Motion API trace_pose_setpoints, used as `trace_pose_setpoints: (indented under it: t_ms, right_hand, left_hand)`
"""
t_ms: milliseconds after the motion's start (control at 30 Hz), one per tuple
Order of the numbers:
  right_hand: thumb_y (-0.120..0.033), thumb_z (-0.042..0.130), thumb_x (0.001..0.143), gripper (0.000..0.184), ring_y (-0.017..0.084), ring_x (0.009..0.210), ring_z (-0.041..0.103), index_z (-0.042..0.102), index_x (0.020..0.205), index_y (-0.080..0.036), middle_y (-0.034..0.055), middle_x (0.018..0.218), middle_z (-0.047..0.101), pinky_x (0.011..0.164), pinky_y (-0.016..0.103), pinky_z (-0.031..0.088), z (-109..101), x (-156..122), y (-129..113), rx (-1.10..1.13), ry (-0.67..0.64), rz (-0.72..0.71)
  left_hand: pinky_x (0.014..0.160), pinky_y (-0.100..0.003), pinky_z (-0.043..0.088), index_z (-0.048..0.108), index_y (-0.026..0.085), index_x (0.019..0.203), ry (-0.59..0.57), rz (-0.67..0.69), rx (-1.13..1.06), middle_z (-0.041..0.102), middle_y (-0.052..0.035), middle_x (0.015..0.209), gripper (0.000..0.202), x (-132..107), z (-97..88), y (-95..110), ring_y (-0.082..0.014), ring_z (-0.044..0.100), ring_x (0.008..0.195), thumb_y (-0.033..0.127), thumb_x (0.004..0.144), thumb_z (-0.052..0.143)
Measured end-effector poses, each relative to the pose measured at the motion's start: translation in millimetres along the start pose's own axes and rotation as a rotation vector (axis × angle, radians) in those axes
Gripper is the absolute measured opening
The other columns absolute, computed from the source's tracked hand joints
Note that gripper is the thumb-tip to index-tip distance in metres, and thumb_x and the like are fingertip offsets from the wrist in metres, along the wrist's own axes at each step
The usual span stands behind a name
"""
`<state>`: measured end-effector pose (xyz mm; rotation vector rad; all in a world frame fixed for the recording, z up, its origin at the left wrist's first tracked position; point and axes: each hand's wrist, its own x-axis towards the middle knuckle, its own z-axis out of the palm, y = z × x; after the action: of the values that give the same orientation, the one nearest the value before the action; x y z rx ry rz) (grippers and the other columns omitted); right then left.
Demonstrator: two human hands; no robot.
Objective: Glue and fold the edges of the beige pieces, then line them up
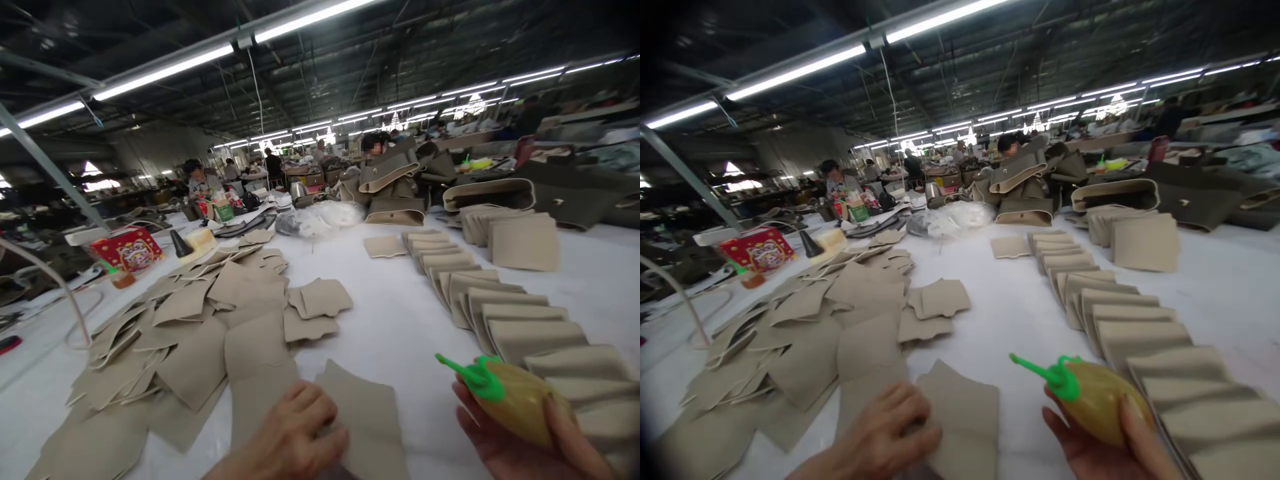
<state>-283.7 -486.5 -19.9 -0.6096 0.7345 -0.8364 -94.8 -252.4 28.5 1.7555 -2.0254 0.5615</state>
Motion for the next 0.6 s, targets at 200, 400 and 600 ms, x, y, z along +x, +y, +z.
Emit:
trace_pose_setpoints:
  t_ms: [200,400,600]
  right_hand:
    - [-0.046,0.086,0.056,0.051,0.040,0.111,0.059,0.073,0.101,-0.025,0.0098,0.118,0.067,0.076,0.044,0.061,11.3,-56.9,-19.9,-0.051,-0.012,0.016]
    - [-0.040,0.089,0.057,0.050,0.032,0.097,0.064,0.072,0.100,-0.023,0.0101,0.107,0.069,0.076,0.036,0.060,-16.9,-70.6,-20.3,-0.180,-0.088,-0.113]
    - [-0.038,0.086,0.065,0.042,0.030,0.097,0.063,0.071,0.101,-0.021,0.0092,0.107,0.069,0.079,0.036,0.059,-32.9,-69.9,-26.3,-0.242,-0.190,-0.169]
  left_hand:
    - [0.077,-0.033,0.041,0.059,0.018,0.084,-0.329,-0.262,-0.019,0.058,-0.0046,0.086,0.014,-55.7,-2.0,39.3,-0.0187,0.052,0.081,0.011,0.090,0.048]
    - [0.091,-0.037,0.046,0.051,0.017,0.131,-0.548,-0.861,-0.101,0.057,-0.0123,0.120,0.039,4.9,-3.4,71.7,-0.0263,0.054,0.108,0.020,0.091,0.048]
    - [0.093,-0.045,0.047,0.051,0.006,0.127,-0.623,-0.981,-0.128,0.047,-0.0215,0.128,0.049,46.4,24.3,84.6,-0.0347,0.052,0.113,0.024,0.083,0.058]
